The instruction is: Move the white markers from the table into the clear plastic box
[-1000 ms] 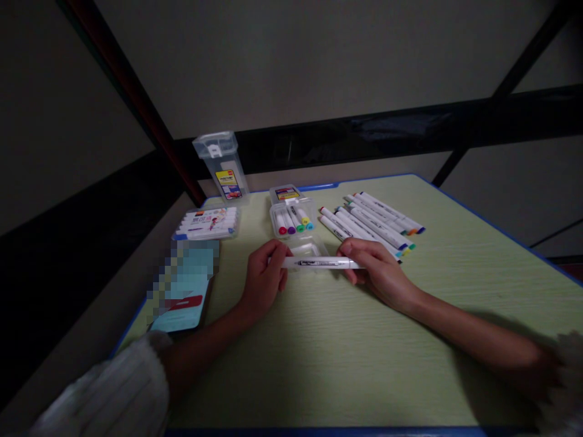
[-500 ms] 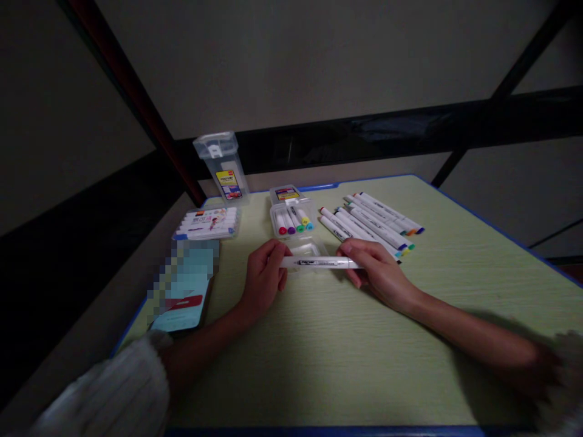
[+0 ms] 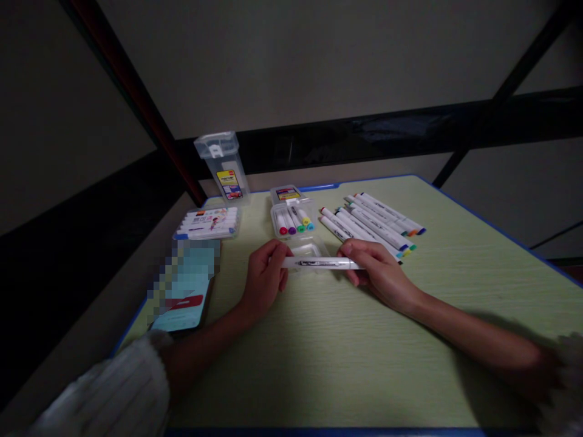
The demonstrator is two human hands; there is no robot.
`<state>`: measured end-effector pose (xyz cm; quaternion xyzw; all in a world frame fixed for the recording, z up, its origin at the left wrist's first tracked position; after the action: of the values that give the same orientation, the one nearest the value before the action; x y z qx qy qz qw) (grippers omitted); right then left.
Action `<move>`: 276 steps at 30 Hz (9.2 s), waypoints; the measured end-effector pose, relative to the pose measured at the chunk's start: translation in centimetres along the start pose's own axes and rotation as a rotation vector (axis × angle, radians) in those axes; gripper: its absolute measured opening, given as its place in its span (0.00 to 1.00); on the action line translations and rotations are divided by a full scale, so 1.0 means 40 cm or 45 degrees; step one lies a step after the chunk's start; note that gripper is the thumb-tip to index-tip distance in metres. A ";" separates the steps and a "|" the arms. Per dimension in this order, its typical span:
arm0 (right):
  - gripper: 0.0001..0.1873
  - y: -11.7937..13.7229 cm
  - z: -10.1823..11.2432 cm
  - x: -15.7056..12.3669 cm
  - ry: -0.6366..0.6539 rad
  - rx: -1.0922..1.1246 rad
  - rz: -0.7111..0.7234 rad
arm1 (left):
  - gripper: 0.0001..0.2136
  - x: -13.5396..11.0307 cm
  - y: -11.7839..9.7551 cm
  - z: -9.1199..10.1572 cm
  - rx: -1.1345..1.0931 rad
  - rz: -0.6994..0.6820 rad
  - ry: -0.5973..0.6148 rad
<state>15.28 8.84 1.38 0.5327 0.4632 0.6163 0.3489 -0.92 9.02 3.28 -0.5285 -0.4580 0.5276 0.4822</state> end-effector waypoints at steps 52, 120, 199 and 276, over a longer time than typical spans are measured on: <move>0.13 0.009 -0.003 -0.002 0.018 -0.018 0.004 | 0.12 0.002 0.000 0.003 0.003 0.005 -0.017; 0.11 0.041 0.024 -0.006 -0.138 -0.119 0.169 | 0.14 0.001 -0.001 0.008 0.000 -0.021 -0.039; 0.12 0.017 0.018 -0.005 -0.131 0.044 0.066 | 0.15 0.002 -0.001 0.010 0.014 -0.020 -0.060; 0.11 0.027 0.016 -0.005 -0.078 0.011 0.124 | 0.14 0.003 -0.005 0.011 0.034 -0.036 -0.061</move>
<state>16.03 8.45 2.33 0.5749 0.4284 0.6140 0.3303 -1.36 9.15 3.46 -0.5028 -0.4699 0.5391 0.4856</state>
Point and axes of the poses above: each hand's wrist, its own x-axis towards the middle knuckle, its own z-axis out of the back of the hand, y = z × x, the point moved 9 cm from there along x, towards the middle knuckle, and after that the axes turned 15 degrees about z, right-handed, at the moved point
